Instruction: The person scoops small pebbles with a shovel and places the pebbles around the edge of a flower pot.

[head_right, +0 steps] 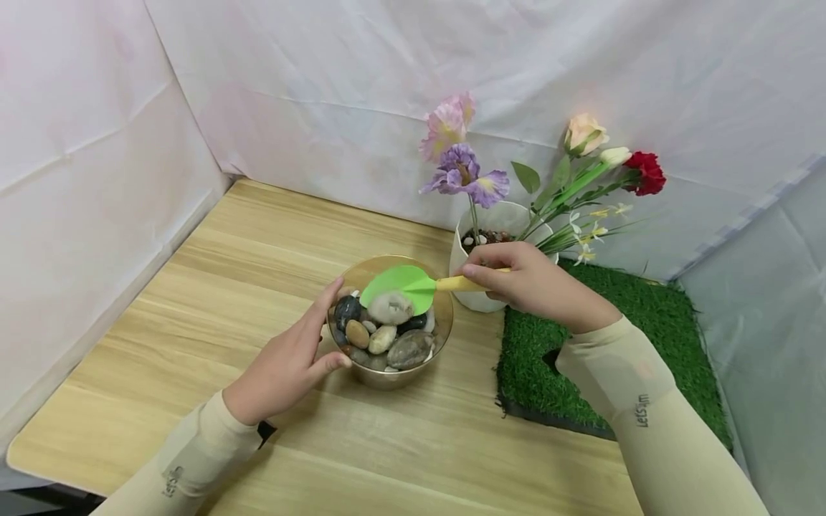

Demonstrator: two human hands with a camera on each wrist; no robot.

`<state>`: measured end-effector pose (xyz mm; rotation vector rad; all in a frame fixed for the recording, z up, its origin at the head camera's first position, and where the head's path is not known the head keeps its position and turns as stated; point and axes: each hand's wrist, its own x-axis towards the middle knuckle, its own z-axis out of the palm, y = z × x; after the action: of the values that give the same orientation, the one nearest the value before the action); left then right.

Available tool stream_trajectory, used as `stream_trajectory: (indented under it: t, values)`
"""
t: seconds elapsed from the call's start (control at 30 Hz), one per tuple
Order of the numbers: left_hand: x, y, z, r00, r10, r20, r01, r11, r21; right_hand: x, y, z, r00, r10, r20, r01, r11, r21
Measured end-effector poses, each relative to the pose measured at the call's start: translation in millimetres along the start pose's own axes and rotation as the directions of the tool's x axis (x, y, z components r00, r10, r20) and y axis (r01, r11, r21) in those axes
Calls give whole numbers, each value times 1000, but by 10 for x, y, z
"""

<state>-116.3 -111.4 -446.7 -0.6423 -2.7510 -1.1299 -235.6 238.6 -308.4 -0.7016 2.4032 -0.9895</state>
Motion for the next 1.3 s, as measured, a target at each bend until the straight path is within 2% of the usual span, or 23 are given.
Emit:
stream_trajectory:
  t: [0.33,0.57,0.73,1.07,1.3]
  values:
    - [4,-8,-5,1000,-1,0,1,1000,8,-86,65,28,999,23,42,-25,998,62]
    - [6,-6,6,1000,-1,4,0,1000,6,-144,128,10,994,80,69,-87,989,116]
    - [-6,8,1,1000,-6,5,6,1000,5,-176,153,-2,987,103,121,-122,979,164]
    - [1,32,9,1000,-6,10,6,1000,-4,-243,164,-30,982,93,163,-119,980,162]
    - [-38,21,7,1000,-29,13,29,999,-16,-254,191,20,977,86,194,-124,974,192]
